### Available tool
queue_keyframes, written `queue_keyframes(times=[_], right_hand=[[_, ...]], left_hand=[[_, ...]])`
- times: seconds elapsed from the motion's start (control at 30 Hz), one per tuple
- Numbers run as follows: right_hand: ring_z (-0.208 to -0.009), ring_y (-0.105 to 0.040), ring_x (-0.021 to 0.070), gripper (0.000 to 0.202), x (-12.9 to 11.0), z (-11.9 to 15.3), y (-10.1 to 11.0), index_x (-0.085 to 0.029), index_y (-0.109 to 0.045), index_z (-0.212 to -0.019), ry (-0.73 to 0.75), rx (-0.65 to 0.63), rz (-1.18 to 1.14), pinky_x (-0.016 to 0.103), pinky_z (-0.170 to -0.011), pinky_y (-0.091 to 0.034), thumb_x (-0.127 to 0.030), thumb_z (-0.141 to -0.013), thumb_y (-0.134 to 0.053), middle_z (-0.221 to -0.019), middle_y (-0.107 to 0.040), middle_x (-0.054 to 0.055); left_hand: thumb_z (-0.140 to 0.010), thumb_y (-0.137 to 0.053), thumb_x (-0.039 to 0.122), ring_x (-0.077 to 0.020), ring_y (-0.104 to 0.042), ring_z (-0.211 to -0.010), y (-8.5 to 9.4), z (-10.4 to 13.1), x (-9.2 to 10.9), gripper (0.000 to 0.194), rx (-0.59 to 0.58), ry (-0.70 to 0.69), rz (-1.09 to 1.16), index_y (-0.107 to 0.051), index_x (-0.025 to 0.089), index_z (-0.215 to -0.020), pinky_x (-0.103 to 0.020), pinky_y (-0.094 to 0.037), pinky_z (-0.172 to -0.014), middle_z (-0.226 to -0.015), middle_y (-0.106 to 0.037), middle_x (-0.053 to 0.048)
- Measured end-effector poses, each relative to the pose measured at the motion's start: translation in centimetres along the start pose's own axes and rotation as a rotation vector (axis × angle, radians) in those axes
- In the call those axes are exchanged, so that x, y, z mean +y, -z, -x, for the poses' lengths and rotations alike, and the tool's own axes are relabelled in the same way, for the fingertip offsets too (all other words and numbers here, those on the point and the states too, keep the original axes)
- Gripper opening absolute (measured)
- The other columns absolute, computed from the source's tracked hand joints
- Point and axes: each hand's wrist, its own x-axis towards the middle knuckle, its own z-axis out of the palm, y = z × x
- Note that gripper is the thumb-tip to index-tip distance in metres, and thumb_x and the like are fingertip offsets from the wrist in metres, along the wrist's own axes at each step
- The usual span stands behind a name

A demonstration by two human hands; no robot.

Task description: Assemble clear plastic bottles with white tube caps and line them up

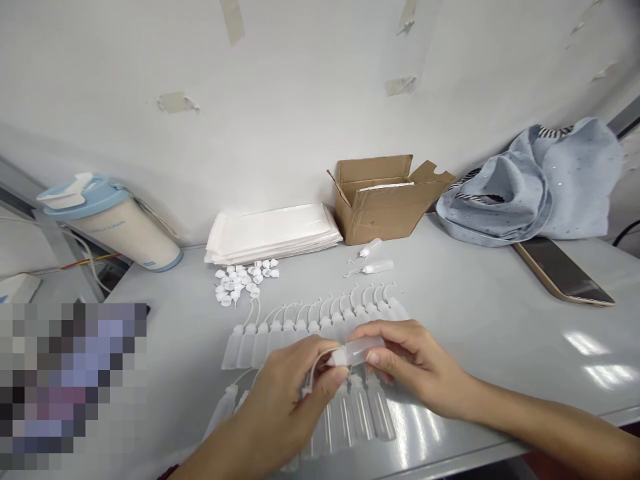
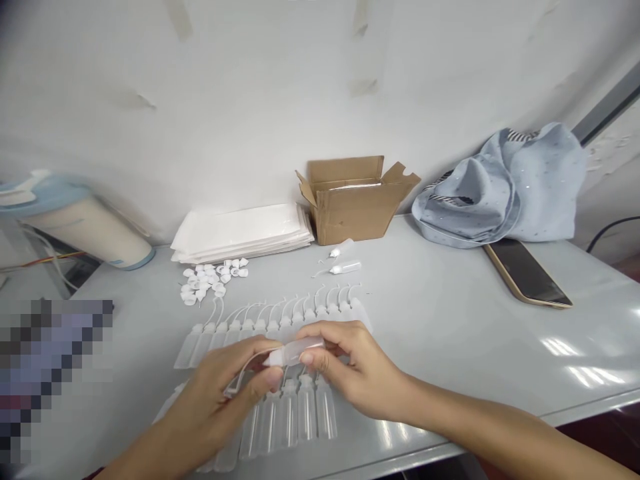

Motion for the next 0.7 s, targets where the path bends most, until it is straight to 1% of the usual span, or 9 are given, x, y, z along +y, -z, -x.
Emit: queue_keyframes(times=[0.03,0.1,0.2,0.3,0.4,0.53,0.6,0.7], right_hand=[[-0.062,-0.057,0.0112,0.020,0.2,0.0,-0.1,-0.018,-0.066,-0.100,0.048,0.021,0.025,0.022,-0.054,-0.045,-0.029,-0.093,-0.052,-0.074,-0.065,0.002],[-0.076,-0.061,0.0138,0.019,0.4,0.0,-0.2,-0.019,-0.065,-0.107,0.187,0.053,0.105,0.026,-0.065,-0.050,-0.021,-0.092,-0.054,-0.086,-0.068,0.004],[-0.088,-0.063,0.0157,0.024,0.6,0.1,-0.3,-0.017,-0.063,-0.112,0.366,0.072,0.185,0.029,-0.074,-0.052,-0.011,-0.090,-0.054,-0.094,-0.068,0.008],[-0.092,-0.063,0.0168,0.027,0.4,0.1,-0.2,-0.016,-0.061,-0.114,0.451,0.100,0.228,0.030,-0.076,-0.054,-0.007,-0.090,-0.052,-0.098,-0.067,0.010],[-0.090,-0.063,0.0176,0.028,0.2,0.2,-0.1,-0.016,-0.059,-0.116,0.480,0.112,0.265,0.031,-0.073,-0.056,-0.008,-0.091,-0.051,-0.096,-0.066,0.010],[-0.075,-0.062,0.0175,0.027,0.2,0.3,-0.1,-0.017,-0.056,-0.119,0.502,0.104,0.326,0.031,-0.059,-0.054,-0.013,-0.093,-0.048,-0.086,-0.065,0.009],[-0.069,-0.060,0.0170,0.026,0.3,0.4,-0.1,-0.016,-0.056,-0.118,0.491,0.098,0.347,0.030,-0.055,-0.052,-0.015,-0.093,-0.047,-0.081,-0.064,0.008],[-0.063,-0.057,0.0155,0.022,0.4,0.4,-0.1,-0.015,-0.059,-0.112,0.434,0.090,0.328,0.028,-0.052,-0.049,-0.020,-0.094,-0.047,-0.075,-0.063,0.006]], left_hand=[[-0.097,-0.040,0.028,-0.0117,-0.058,-0.062,0.3,-0.1,0.2,0.019,-0.040,0.086,0.083,-0.057,0.020,-0.091,-0.020,-0.044,-0.054,-0.069,-0.061,0.002],[-0.097,-0.039,0.033,-0.0124,-0.061,-0.066,0.7,-0.3,0.5,0.023,-0.086,0.197,0.189,-0.059,0.021,-0.093,-0.020,-0.043,-0.054,-0.069,-0.063,0.002],[-0.096,-0.038,0.039,-0.0130,-0.063,-0.067,1.0,-0.5,0.5,0.029,-0.136,0.284,0.273,-0.061,0.021,-0.090,-0.021,-0.043,-0.054,-0.071,-0.065,0.001],[-0.096,-0.037,0.043,-0.0126,-0.062,-0.065,1.0,-0.5,0.6,0.037,-0.221,0.317,0.336,-0.060,0.019,-0.079,-0.021,-0.045,-0.058,-0.068,-0.065,0.001],[-0.097,-0.036,0.043,-0.0113,-0.059,-0.061,0.9,-0.5,0.8,0.041,-0.227,0.286,0.312,-0.057,0.019,-0.071,-0.021,-0.043,-0.058,-0.061,-0.062,0.003],[-0.098,-0.037,0.038,-0.0095,-0.052,-0.052,0.6,-0.1,0.8,0.043,-0.146,0.172,0.124,-0.049,0.019,-0.061,-0.021,-0.039,-0.055,-0.053,-0.055,0.005],[-0.098,-0.038,0.034,-0.0095,-0.051,-0.051,0.3,0.3,0.6,0.039,-0.100,0.108,0.024,-0.048,0.019,-0.063,-0.021,-0.039,-0.055,-0.052,-0.053,0.005],[-0.097,-0.039,0.027,-0.0104,-0.051,-0.053,-0.1,0.6,0.0,0.026,-0.038,-0.033,-0.125,-0.051,0.019,-0.075,-0.021,-0.038,-0.053,-0.059,-0.053,0.004]])
